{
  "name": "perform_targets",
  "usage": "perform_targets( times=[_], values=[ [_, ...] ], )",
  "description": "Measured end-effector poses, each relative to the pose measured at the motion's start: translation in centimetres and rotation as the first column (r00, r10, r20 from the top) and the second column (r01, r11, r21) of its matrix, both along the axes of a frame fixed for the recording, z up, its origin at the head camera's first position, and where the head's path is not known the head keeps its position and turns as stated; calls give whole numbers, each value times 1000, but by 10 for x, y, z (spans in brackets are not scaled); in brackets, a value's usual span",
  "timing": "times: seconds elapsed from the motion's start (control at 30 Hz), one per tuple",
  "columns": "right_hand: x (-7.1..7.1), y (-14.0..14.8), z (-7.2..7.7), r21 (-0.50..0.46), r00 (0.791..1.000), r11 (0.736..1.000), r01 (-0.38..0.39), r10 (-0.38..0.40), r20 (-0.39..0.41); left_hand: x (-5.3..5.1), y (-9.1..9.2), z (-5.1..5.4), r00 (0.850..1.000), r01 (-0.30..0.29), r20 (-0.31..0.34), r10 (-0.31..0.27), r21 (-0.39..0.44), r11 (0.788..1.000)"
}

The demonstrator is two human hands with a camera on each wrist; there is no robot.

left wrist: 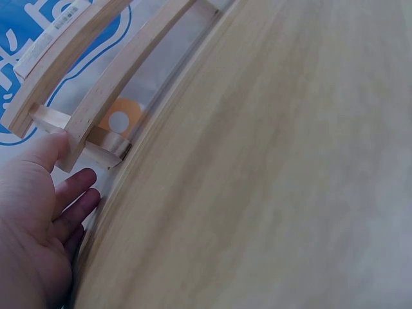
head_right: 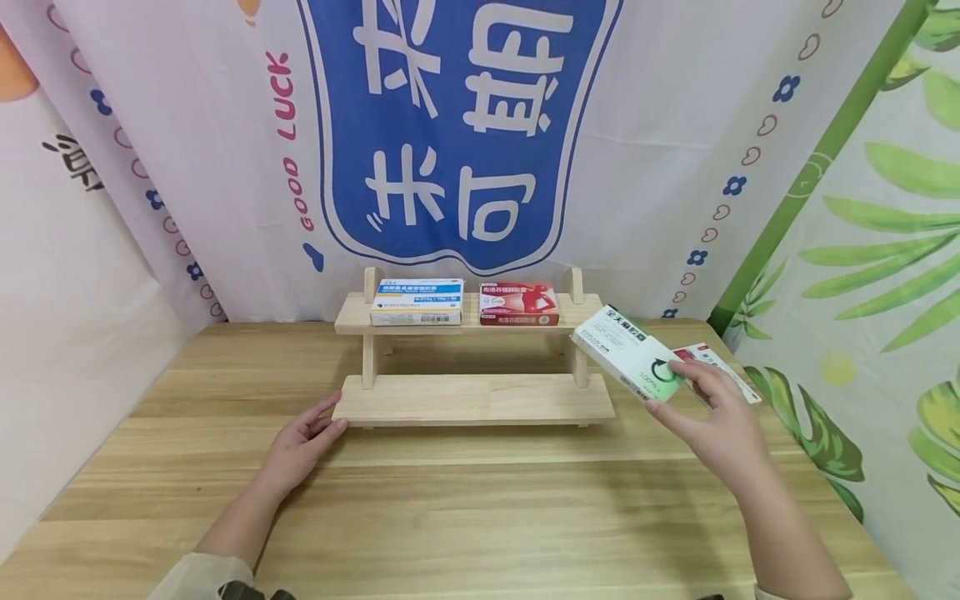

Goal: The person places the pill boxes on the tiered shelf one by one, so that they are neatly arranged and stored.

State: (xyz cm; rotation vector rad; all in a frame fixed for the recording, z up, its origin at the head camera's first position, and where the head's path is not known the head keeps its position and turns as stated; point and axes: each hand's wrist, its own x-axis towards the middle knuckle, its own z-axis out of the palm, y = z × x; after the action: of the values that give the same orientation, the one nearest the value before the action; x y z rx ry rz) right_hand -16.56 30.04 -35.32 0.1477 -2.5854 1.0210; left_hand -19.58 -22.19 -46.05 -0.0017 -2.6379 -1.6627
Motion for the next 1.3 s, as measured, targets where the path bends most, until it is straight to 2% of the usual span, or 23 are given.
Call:
perform_targets(
  times=[0.13,0.37,0.73,0.87,1.07,1.3],
  values=[
    [-3,-15,5,-17,998,998,-57,57,2,1,0,-1,1000,3,2,-3,1,1000],
    [-7,-45,16,5,989,995,-97,96,114,0,0,-1,1000,0,-6,0,-4,1000],
    [-26,-92,17,-43,962,976,-216,220,160,-1,0,0,1000,-9,-8,9,-13,1000],
    [-32,-108,13,-42,952,968,-245,249,175,-1,0,-1,1000,-9,-18,8,-13,1000],
    [-41,-132,3,-58,936,949,-311,317,157,-1,0,-1,1000,-1,-24,1,-12,1000],
    [-46,-156,-11,-74,909,929,-362,370,190,0,0,0,1000,10,-27,-10,3,1000]
  ],
)
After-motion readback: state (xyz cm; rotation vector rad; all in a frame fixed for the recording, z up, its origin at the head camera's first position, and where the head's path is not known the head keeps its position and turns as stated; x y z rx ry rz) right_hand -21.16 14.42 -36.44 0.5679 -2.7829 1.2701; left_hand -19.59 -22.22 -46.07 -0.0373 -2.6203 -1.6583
